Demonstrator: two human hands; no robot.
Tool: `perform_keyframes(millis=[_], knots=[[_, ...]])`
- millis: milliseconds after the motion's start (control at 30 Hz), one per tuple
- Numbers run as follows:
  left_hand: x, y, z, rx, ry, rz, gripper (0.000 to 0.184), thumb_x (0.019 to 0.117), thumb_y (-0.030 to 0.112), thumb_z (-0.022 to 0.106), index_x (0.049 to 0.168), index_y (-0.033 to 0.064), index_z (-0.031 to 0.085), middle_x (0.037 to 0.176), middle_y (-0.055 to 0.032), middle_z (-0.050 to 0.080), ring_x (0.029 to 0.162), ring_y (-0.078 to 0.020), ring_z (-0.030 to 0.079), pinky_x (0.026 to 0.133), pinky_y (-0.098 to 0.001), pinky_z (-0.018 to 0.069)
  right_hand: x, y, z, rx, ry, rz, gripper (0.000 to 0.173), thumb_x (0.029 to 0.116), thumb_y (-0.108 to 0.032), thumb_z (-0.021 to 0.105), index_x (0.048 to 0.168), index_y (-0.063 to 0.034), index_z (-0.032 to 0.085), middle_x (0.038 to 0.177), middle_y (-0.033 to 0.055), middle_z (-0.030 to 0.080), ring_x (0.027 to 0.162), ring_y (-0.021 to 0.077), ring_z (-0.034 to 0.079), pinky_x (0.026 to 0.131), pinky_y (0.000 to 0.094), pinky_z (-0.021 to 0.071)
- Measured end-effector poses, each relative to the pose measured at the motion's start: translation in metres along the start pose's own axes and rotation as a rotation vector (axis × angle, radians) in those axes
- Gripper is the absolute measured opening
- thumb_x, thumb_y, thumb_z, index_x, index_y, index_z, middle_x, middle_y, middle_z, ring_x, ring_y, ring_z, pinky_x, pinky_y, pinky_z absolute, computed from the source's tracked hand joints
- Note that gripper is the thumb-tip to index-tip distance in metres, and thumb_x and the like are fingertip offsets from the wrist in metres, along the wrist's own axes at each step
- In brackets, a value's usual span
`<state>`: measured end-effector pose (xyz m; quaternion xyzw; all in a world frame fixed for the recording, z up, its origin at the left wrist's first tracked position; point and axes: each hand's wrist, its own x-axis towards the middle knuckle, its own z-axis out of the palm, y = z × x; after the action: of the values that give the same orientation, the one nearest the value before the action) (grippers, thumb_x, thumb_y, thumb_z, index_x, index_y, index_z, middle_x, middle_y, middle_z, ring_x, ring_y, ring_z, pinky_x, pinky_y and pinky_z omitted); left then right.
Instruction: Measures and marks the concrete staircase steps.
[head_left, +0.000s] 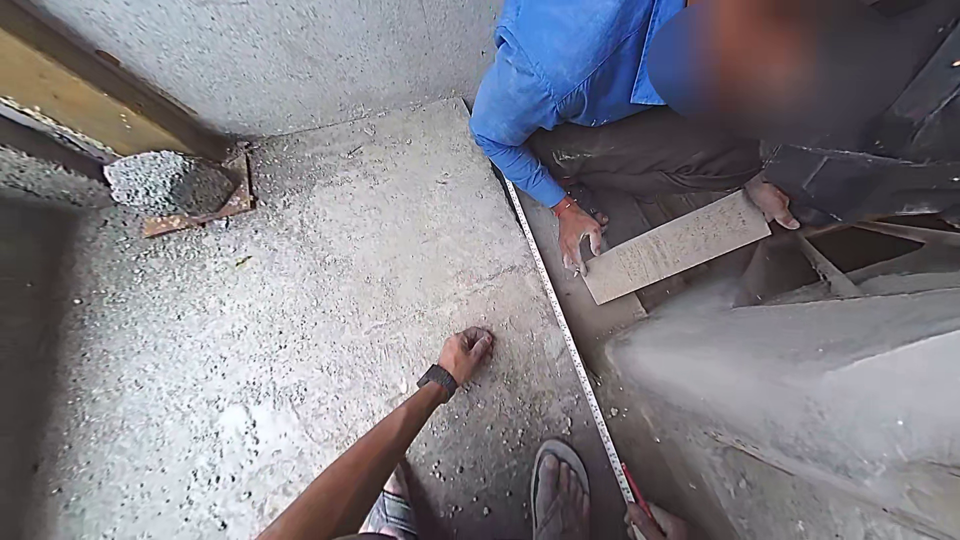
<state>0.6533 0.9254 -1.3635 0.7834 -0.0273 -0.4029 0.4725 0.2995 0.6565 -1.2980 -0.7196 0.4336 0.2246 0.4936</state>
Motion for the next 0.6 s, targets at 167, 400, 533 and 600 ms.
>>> perform_keyframes(millis=[167,400,533,600], knots=[[-0.002,-0.001,0.001,-0.010,0.006,0.004,0.030,0.1082,0.021,0.053,0.120,-0.0025,0.067,0.103,-0.0145,0.074,0.091,-0.0199,0.074,0.091,-0.0406,0.0594,0.024,-0.008,-0.004,-0.189,0.230,-0.006,0.033,0.1019,-0.026,0.063,0.087,0.0011,0.073,0.075,0.0111,0.070,0.069,0.0208,0.066,0.070,0.0448,0.0533],[-0.001,-0.005,0.005,-0.041,0.038,0.043,0.028,0.1073,0.019,0.054,0.118,-0.0036,0.066,0.098,-0.0125,0.074,0.083,-0.0159,0.074,0.084,-0.0357,0.0611,0.036,-0.042,-0.003,-0.459,0.422,0.095,0.039,0.1031,-0.030,0.063,0.082,0.0019,0.069,0.076,0.0207,0.066,0.078,0.0372,0.066,0.076,0.0576,0.0485],[-0.001,-0.005,0.004,-0.039,0.036,0.028,0.028,0.1077,0.019,0.054,0.119,-0.0037,0.066,0.099,-0.0122,0.074,0.083,-0.0147,0.074,0.084,-0.0343,0.0611,0.032,-0.047,0.007,-0.528,0.540,0.077,0.037,0.1021,-0.027,0.063,0.081,0.0025,0.069,0.075,0.0223,0.068,0.079,0.0414,0.068,0.076,0.0596,0.0493],[-0.002,-0.005,0.005,-0.037,0.035,0.023,0.028,0.1078,0.020,0.054,0.119,-0.0031,0.066,0.099,-0.0118,0.074,0.083,-0.0145,0.074,0.084,-0.0340,0.0613,0.028,-0.047,0.010,-0.560,0.573,0.061,0.036,0.1021,-0.026,0.063,0.082,0.0028,0.070,0.075,0.0234,0.068,0.079,0.0425,0.069,0.075,0.0601,0.0502]])
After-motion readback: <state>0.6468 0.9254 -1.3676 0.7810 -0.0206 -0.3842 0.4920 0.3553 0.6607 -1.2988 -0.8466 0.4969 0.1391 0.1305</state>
